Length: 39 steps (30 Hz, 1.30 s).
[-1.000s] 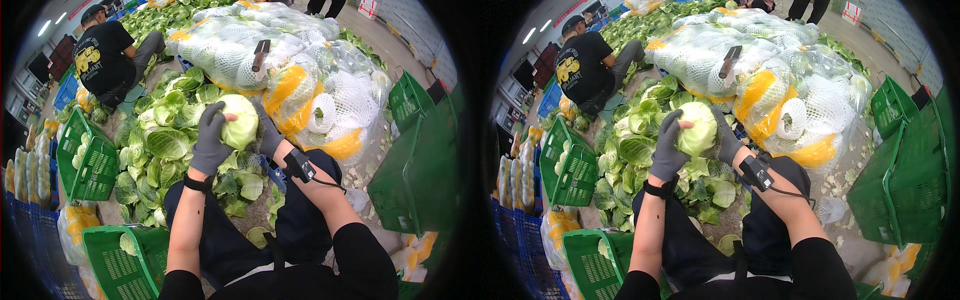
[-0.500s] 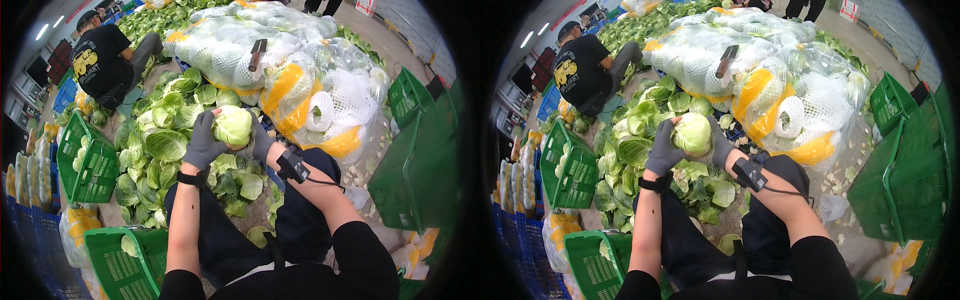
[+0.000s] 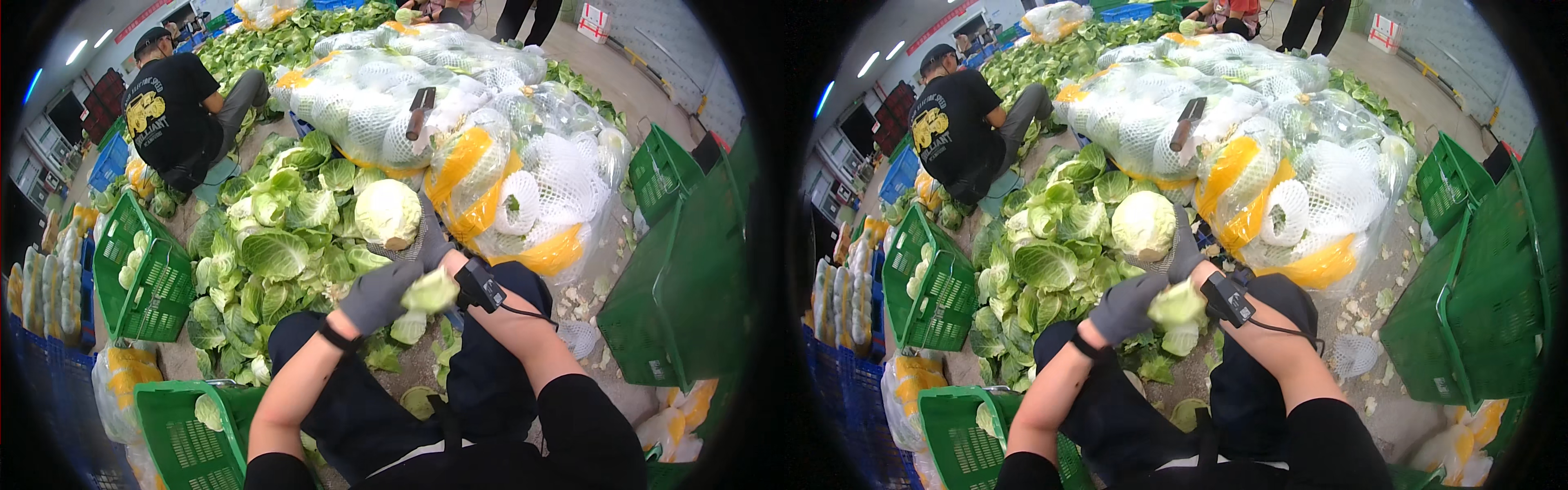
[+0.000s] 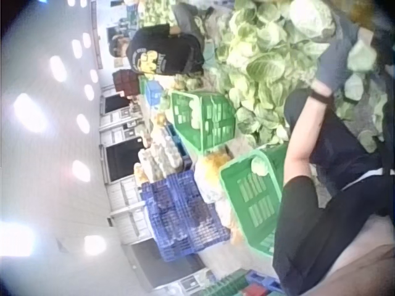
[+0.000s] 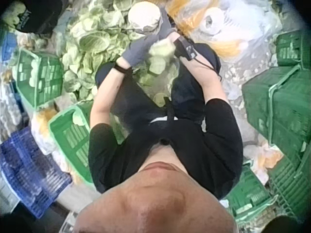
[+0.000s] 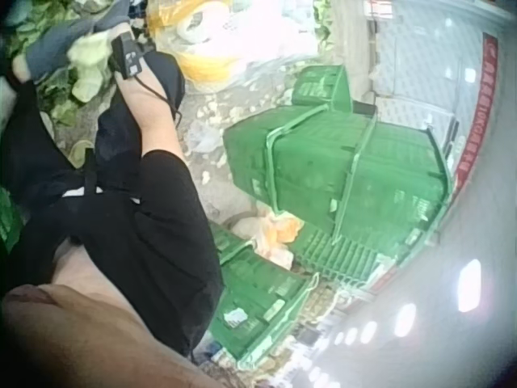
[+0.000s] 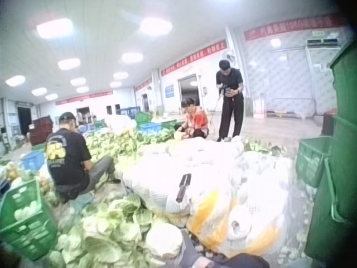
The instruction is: The person removes a cabbage from a mesh bag, peels away the outer leaves by hand, and trims the stem using a knife before placing it into a green crate.
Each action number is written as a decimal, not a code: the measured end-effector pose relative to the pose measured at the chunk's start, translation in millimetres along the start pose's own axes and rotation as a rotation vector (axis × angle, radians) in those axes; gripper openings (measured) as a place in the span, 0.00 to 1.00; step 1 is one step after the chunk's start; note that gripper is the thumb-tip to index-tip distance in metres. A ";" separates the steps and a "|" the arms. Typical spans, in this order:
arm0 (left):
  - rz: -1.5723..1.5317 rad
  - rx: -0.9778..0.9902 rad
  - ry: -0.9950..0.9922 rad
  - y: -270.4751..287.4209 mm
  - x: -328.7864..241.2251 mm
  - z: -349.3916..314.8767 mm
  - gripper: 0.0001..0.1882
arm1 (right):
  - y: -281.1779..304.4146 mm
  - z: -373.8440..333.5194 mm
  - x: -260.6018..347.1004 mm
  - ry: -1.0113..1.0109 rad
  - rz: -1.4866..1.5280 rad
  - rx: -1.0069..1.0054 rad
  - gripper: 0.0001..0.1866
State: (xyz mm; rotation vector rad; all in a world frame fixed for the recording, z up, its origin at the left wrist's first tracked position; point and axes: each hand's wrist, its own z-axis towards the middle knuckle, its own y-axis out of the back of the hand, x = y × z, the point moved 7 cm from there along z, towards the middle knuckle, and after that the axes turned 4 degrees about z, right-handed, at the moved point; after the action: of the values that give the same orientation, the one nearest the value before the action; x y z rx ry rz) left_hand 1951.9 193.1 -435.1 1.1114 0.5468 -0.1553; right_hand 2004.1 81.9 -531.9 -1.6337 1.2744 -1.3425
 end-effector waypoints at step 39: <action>-0.306 0.136 1.223 -24.4 265.1 -237.9 0.52 | -3.8 78.3 -19.7 -0.241 -0.881 0.114 0.14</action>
State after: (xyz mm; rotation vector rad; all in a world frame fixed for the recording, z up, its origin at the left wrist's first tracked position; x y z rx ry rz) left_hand 2089.3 431.2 -662.9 1.1687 1.8170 0.2612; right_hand 2080.6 94.8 -554.8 -2.2990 0.2967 -1.5762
